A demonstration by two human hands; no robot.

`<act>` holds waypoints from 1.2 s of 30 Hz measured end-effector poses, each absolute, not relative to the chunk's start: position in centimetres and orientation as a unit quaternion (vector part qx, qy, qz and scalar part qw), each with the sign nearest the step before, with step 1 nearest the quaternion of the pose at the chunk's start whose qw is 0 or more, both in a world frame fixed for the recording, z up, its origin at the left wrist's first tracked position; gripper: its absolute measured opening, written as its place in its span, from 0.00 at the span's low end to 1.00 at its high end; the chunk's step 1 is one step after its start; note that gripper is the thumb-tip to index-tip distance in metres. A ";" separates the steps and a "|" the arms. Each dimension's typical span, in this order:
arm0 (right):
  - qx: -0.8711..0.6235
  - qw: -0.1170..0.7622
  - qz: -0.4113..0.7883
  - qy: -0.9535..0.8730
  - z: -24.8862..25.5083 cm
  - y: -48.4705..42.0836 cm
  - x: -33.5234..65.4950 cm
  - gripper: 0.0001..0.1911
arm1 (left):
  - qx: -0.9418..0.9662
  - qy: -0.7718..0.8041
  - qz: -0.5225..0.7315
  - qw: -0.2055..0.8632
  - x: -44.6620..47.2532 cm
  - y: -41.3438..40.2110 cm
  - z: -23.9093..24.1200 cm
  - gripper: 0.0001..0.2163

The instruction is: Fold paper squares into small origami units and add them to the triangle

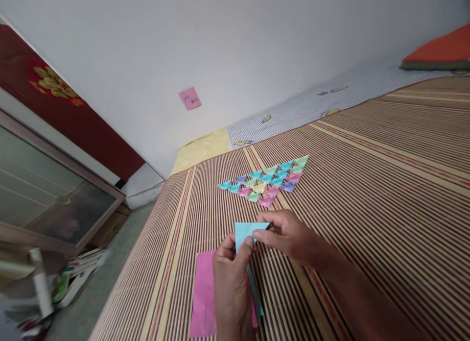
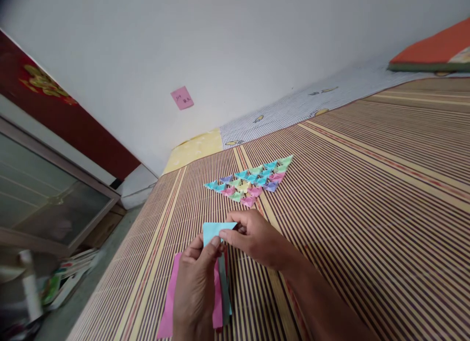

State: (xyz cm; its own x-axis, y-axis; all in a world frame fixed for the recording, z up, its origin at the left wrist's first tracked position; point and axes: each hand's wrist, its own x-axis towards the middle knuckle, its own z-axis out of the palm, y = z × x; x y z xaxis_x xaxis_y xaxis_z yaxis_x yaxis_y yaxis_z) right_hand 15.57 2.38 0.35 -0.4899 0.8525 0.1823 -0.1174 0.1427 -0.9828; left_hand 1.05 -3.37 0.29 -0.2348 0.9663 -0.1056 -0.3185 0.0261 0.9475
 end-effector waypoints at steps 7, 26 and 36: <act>-0.278 0.448 0.566 -0.634 0.5 2.4 16.0 0.13 | 0.343 0.453 0.599 0.564 1.1 -3.5 0.6 0.09; -0.299 0.453 0.551 -0.635 0.0 2.3 15.1 0.16 | 0.273 0.430 0.646 0.568 2.4 -3.5 0.1 0.07; -0.311 0.511 0.531 -0.600 0.1 2.6 15.2 0.19 | 0.326 0.451 0.621 0.552 1.7 -3.5 0.1 0.09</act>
